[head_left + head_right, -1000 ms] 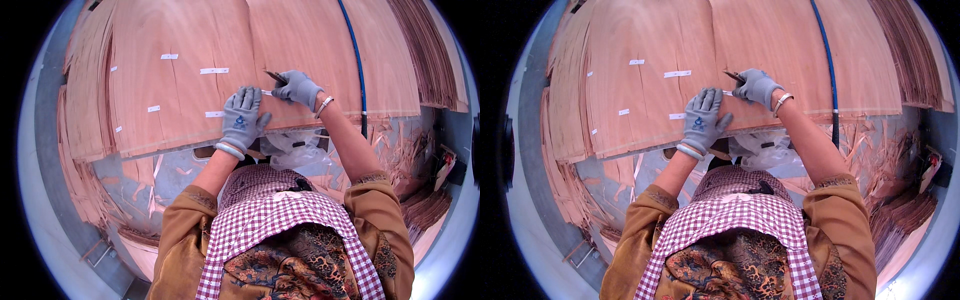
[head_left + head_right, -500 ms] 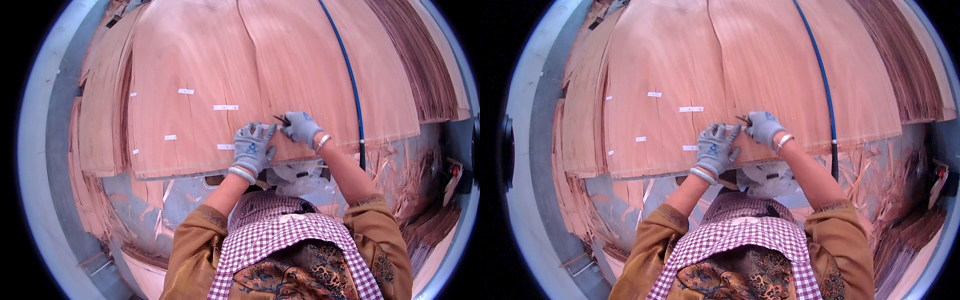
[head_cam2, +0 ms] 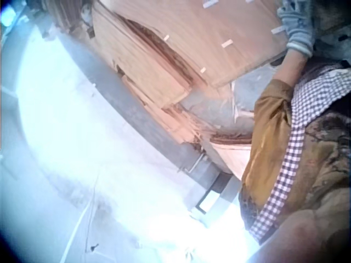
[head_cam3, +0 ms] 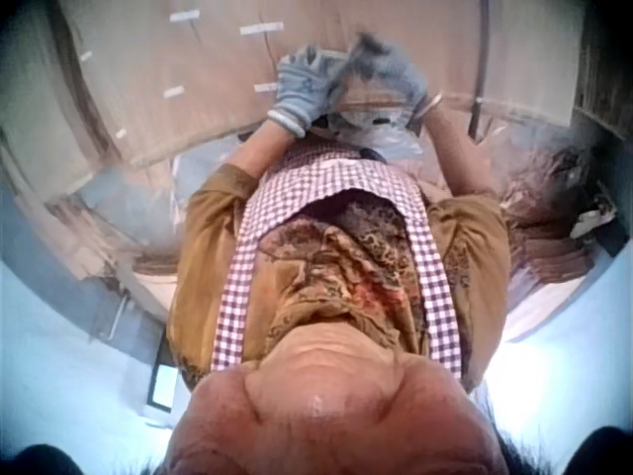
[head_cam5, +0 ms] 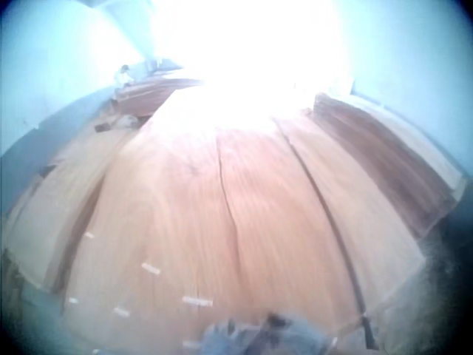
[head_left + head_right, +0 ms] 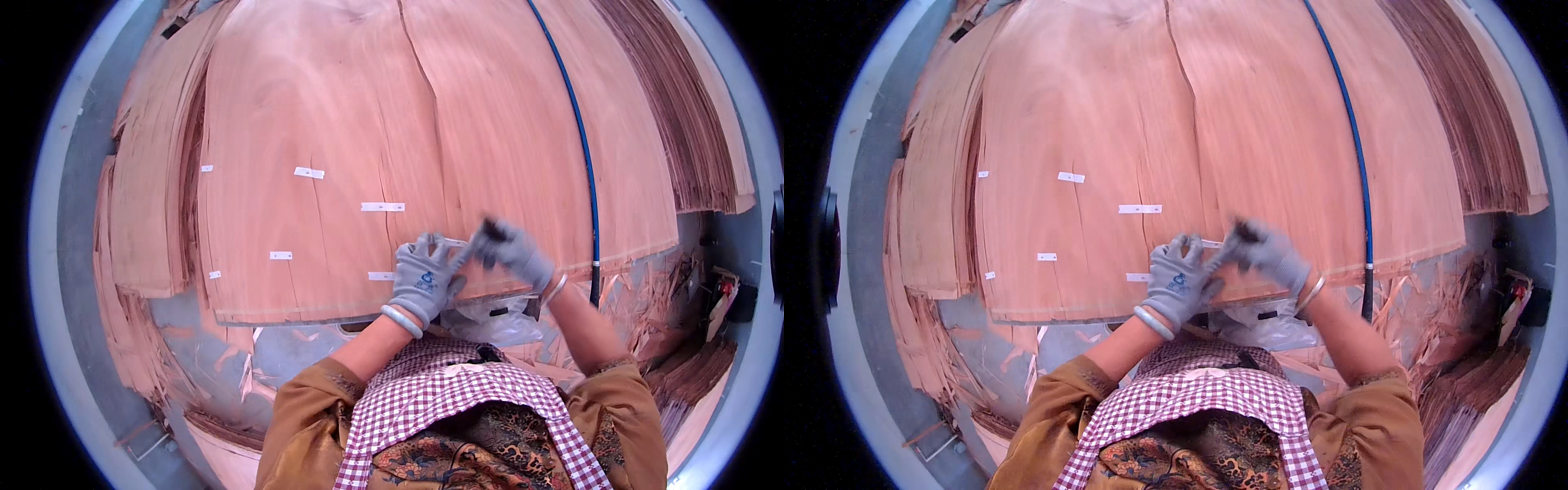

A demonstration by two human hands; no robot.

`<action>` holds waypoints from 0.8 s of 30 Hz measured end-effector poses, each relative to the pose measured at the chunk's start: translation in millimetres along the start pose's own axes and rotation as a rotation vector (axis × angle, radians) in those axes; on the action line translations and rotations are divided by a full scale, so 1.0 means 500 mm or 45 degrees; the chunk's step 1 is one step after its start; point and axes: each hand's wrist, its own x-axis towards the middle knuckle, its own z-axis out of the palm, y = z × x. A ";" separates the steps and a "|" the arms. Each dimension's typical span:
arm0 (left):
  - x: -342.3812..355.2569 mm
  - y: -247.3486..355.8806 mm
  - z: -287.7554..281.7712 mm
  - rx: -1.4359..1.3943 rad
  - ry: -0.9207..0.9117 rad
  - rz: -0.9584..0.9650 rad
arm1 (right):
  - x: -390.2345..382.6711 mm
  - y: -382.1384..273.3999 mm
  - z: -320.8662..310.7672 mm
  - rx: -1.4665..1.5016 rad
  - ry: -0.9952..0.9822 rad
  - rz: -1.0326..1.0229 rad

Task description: The person organizes and tapes thin veneer wood sheets by sliding them off a stack, aligning them on a work surface, and applying small strips of tape to the edges using a hand-held cutter.

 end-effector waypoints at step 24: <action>0.168 -0.335 -0.029 0.214 0.268 -0.399 | 0.445 -0.253 0.164 -0.641 0.024 -0.078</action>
